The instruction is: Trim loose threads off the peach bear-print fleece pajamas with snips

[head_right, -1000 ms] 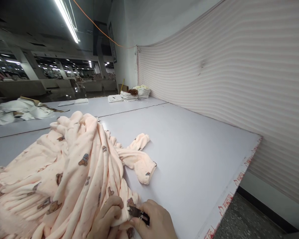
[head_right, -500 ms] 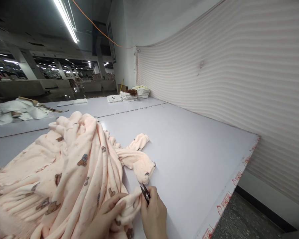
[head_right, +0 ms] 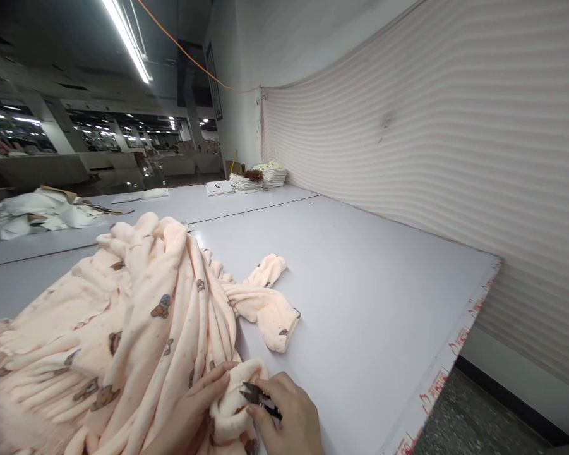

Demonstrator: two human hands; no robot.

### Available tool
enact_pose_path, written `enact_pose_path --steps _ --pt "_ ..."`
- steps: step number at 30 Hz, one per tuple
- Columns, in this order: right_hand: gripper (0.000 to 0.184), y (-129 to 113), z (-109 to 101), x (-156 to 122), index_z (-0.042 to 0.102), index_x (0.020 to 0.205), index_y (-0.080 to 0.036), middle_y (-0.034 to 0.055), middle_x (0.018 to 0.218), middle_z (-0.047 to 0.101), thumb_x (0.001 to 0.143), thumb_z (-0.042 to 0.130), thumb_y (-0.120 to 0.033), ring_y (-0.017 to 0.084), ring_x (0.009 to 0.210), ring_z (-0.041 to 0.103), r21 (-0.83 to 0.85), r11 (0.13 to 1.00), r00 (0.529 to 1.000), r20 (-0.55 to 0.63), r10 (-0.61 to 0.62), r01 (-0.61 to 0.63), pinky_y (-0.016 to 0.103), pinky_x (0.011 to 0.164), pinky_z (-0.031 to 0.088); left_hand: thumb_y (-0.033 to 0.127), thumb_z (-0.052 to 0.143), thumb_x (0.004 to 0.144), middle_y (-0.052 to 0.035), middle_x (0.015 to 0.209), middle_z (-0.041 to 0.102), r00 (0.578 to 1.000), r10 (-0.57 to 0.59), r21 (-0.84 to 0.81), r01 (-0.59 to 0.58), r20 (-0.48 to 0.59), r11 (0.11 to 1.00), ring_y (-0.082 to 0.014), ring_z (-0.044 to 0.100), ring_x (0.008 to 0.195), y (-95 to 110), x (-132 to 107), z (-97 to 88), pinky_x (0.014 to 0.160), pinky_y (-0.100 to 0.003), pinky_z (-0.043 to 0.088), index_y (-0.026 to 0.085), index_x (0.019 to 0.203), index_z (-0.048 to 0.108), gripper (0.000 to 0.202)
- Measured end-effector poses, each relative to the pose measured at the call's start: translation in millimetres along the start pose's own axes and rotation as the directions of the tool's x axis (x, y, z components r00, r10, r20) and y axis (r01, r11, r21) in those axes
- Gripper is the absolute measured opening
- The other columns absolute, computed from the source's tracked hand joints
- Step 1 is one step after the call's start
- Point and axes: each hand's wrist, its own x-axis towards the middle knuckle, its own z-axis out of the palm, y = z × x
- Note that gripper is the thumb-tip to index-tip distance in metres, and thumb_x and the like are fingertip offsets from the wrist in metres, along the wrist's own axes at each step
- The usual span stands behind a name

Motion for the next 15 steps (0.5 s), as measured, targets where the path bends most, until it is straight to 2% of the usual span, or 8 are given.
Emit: enact_pose_path --steps 5,7,8,9,11,12,13,15 --pt "0.023 0.5 0.8 0.9 0.068 0.104 -0.026 0.0025 0.089 0.066 0.087 0.054 -0.032 0.016 0.079 0.064 0.069 0.998 1.000 0.030 -0.002 0.000 0.021 0.070 0.048 0.035 0.069 0.072 -0.0055 0.086 0.070 1.000 -0.012 0.043 0.011 0.023 0.999 -0.0182 0.064 0.071 0.7 1.8 -6.4 0.065 -0.030 0.049 0.016 0.097 0.059 0.032" --pt "0.024 8.7 2.9 1.9 0.070 0.094 -0.024 0.0024 0.082 0.065 0.090 0.048 -0.034 0.016 0.076 0.064 0.160 0.987 1.000 0.000 0.025 -0.024 0.021 0.068 0.047 0.038 0.065 0.074 -0.0049 0.085 0.069 0.999 -0.011 0.216 0.000 0.048 0.976 -0.0174 0.063 0.070 0.9 5.5 -16.3 0.065 -0.028 0.047 0.016 0.098 0.060 0.033" --pt "0.026 14.9 3.5 4.1 0.070 0.089 -0.022 0.0024 0.080 0.064 0.091 0.047 -0.035 0.016 0.076 0.063 0.189 0.981 0.998 -0.035 0.056 -0.048 0.021 0.068 0.047 0.040 0.062 0.075 -0.0039 0.084 0.068 0.997 -0.026 0.389 -0.003 0.068 0.921 -0.0176 0.062 0.070 0.3 7.5 -22.4 0.064 -0.028 0.047 0.017 0.100 0.060 0.033" --pt "0.025 22.4 3.4 8.2 0.068 0.088 -0.022 0.0026 0.080 0.064 0.090 0.047 -0.036 0.017 0.076 0.063 0.182 0.980 0.991 -0.088 0.100 -0.083 0.022 0.069 0.047 0.041 0.062 0.075 -0.0028 0.083 0.068 0.994 -0.049 0.585 -0.015 0.094 0.811 -0.0183 0.062 0.071 -1.1 9.3 -28.7 0.063 -0.027 0.046 0.019 0.099 0.062 0.032" --pt "0.023 39.7 1.6 22.5 0.064 0.101 -0.021 0.0038 0.088 0.063 0.086 0.050 -0.032 0.018 0.077 0.061 0.094 0.983 0.963 -0.202 0.176 -0.160 0.026 0.070 0.047 0.040 0.068 0.070 -0.0009 0.079 0.067 0.983 -0.114 0.867 -0.067 0.142 0.494 -0.0201 0.062 0.071 -6.8 11.8 -38.6 0.061 -0.028 0.046 0.021 0.088 0.067 0.025" --pt "0.030 48.5 0.2 32.4 0.061 0.110 -0.022 0.0043 0.093 0.063 0.083 0.051 -0.027 0.019 0.075 0.059 0.034 0.981 0.950 -0.246 0.194 -0.192 0.027 0.069 0.046 0.038 0.071 0.069 -0.0007 0.079 0.067 0.976 -0.142 0.924 -0.104 0.166 0.368 -0.0205 0.063 0.073 -11.0 12.2 -41.0 0.063 -0.029 0.047 0.021 0.082 0.067 0.022" --pt "0.038 56.8 -1.3 43.7 0.058 0.117 -0.023 0.0043 0.096 0.062 0.080 0.050 -0.022 0.018 0.072 0.058 -0.011 0.978 0.943 -0.267 0.196 -0.207 0.028 0.067 0.044 0.037 0.071 0.071 -0.0014 0.082 0.067 0.968 -0.157 0.943 -0.143 0.196 0.300 -0.0201 0.063 0.076 -15.5 12.1 -41.5 0.066 -0.030 0.048 0.021 0.079 0.067 0.019" --pt "0.041 70.5 -4.1 66.5 0.063 0.109 -0.028 0.0018 0.091 0.060 0.074 0.049 -0.013 0.016 0.064 0.054 -0.030 0.981 0.950 -0.256 0.178 -0.192 0.027 0.063 0.040 0.036 0.062 0.083 -0.0042 0.096 0.067 0.953 -0.153 0.933 -0.211 0.263 0.292 -0.0178 0.062 0.084 -23.8 11.3 -37.1 0.075 -0.033 0.051 0.020 0.087 0.066 0.017"
